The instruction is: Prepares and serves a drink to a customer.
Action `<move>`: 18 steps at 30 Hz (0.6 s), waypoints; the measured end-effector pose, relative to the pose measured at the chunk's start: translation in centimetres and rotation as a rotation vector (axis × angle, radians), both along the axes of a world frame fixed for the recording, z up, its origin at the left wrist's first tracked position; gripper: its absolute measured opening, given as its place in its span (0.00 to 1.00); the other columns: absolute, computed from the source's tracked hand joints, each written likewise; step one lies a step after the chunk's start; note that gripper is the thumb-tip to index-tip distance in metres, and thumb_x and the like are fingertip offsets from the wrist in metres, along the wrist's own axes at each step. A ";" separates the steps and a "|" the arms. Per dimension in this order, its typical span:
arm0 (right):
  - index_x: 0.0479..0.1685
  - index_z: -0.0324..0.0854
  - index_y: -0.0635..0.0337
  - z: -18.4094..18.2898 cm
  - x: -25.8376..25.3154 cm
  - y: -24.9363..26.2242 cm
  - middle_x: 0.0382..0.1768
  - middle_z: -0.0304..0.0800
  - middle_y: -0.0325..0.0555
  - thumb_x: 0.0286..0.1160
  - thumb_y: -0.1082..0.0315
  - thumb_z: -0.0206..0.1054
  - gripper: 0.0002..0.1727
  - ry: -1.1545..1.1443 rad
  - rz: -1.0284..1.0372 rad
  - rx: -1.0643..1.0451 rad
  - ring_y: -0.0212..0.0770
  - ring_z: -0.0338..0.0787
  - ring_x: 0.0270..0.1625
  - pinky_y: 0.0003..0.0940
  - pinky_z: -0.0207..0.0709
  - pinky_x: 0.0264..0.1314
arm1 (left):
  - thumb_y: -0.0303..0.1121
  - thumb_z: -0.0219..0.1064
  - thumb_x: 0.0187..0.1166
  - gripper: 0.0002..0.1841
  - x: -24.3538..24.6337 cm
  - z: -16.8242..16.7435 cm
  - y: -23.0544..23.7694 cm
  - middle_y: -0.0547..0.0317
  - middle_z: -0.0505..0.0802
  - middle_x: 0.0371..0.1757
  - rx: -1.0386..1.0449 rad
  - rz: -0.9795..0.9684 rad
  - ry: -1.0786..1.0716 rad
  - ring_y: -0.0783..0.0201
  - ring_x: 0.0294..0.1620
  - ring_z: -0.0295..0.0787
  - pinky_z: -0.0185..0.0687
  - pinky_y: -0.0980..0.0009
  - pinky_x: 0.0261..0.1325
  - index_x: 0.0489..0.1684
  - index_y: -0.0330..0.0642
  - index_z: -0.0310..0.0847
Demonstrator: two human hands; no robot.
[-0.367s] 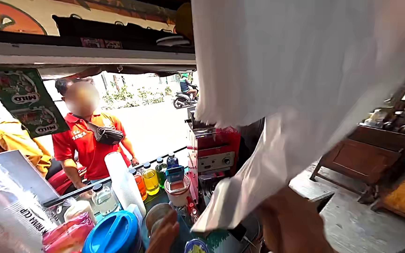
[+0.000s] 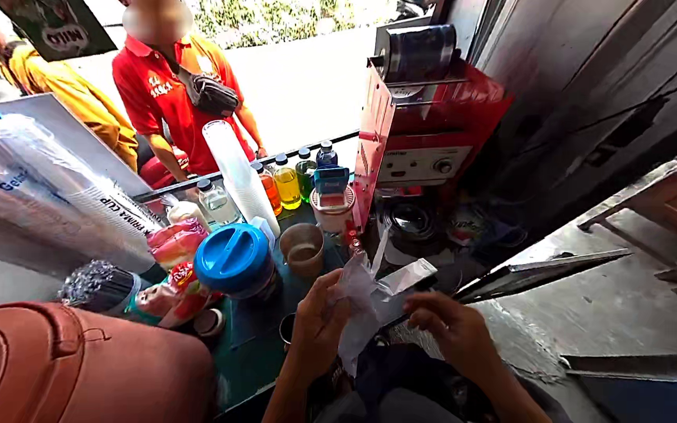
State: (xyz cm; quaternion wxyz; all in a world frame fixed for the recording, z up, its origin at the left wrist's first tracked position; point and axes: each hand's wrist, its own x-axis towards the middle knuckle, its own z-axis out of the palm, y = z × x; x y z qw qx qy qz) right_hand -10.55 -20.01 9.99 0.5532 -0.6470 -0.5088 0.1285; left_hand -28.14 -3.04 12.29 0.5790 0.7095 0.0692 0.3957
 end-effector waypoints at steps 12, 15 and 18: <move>0.42 0.85 0.57 2.5 -0.5 6.3 0.25 0.83 0.37 0.74 0.57 0.68 0.12 -0.149 0.172 -0.405 0.29 0.81 0.26 0.28 0.76 0.30 | 0.53 0.64 0.81 0.21 -3.9 -5.4 -1.5 0.51 0.83 0.74 0.146 0.440 0.108 0.57 0.79 0.77 0.76 0.58 0.77 0.60 0.48 0.74; 0.41 0.85 0.60 1.9 -1.9 7.0 0.27 0.87 0.41 0.75 0.53 0.72 0.17 -0.147 0.253 -0.421 0.31 0.84 0.28 0.29 0.78 0.33 | 0.52 0.79 0.71 0.28 -3.2 -3.3 -2.2 0.40 0.81 0.76 0.316 0.377 0.171 0.52 0.78 0.79 0.82 0.57 0.75 0.57 0.40 0.77; 0.45 0.85 0.61 1.3 -1.7 7.1 0.30 0.86 0.41 0.73 0.59 0.74 0.14 -0.081 0.323 -0.412 0.30 0.83 0.30 0.26 0.78 0.35 | 0.28 0.71 0.78 0.04 -2.4 -3.0 -2.1 0.41 0.89 0.65 0.376 0.303 0.265 0.59 0.65 0.89 0.87 0.67 0.68 0.38 0.36 0.88</move>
